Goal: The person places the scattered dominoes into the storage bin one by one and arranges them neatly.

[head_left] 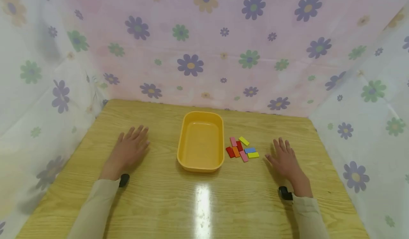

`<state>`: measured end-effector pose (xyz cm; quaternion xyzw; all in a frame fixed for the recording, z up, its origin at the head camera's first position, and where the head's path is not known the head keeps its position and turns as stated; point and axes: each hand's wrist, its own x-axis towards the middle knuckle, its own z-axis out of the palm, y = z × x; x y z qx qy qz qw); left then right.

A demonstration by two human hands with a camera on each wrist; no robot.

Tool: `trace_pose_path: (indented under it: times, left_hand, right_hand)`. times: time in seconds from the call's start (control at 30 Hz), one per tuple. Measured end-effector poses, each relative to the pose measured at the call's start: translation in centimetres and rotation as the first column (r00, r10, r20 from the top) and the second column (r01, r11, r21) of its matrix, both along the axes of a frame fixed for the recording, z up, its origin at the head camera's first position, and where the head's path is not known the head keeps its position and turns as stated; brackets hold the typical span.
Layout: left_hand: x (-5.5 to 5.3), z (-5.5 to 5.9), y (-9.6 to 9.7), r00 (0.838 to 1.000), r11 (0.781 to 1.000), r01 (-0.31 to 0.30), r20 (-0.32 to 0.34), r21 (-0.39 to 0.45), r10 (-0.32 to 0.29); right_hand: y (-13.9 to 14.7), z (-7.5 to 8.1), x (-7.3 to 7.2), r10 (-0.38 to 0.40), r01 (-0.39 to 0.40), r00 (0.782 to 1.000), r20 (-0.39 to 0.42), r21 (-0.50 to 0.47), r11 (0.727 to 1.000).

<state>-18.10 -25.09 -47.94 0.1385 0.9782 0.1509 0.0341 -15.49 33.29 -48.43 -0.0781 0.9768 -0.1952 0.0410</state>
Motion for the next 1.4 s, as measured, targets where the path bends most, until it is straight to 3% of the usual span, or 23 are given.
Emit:
trace_pose_path:
  times: [0.23, 0.63, 1.0, 1.2, 1.4]
  left_hand:
    - [0.6, -0.2, 1.8, 0.998, 0.998, 0.059, -0.015, 0.02, -0.058]
    - [1.6, 0.1, 5.9, 0.99, 0.987, 0.14, -0.043, 0.082, -0.136]
    - [1.3, 0.6, 9.3, 0.972, 0.974, 0.215, -0.119, 0.078, -0.205]
    - [0.7, 0.6, 10.6, 0.968, 0.972, 0.228, -0.119, 0.064, -0.219]
    - [0.9, 0.7, 11.4, 0.966, 0.964, 0.242, -0.12, 0.112, -0.228]
  right_hand:
    - [-1.1, -0.2, 1.1, 0.082, -0.083, 0.997, -0.01, -0.07, 0.994]
    - [-2.9, 0.2, 1.6, 0.196, -0.197, 0.98, -0.022, -0.119, 0.973]
    - [-3.3, -0.4, 0.6, 0.213, -0.217, 0.976, -0.046, -0.124, 0.968]
    - [-3.2, -0.7, 0.1, 0.21, -0.215, 0.976, -0.055, -0.123, 0.969]
    - [-3.3, -0.9, -0.4, 0.203, -0.213, 0.976, -0.078, -0.14, 0.967]
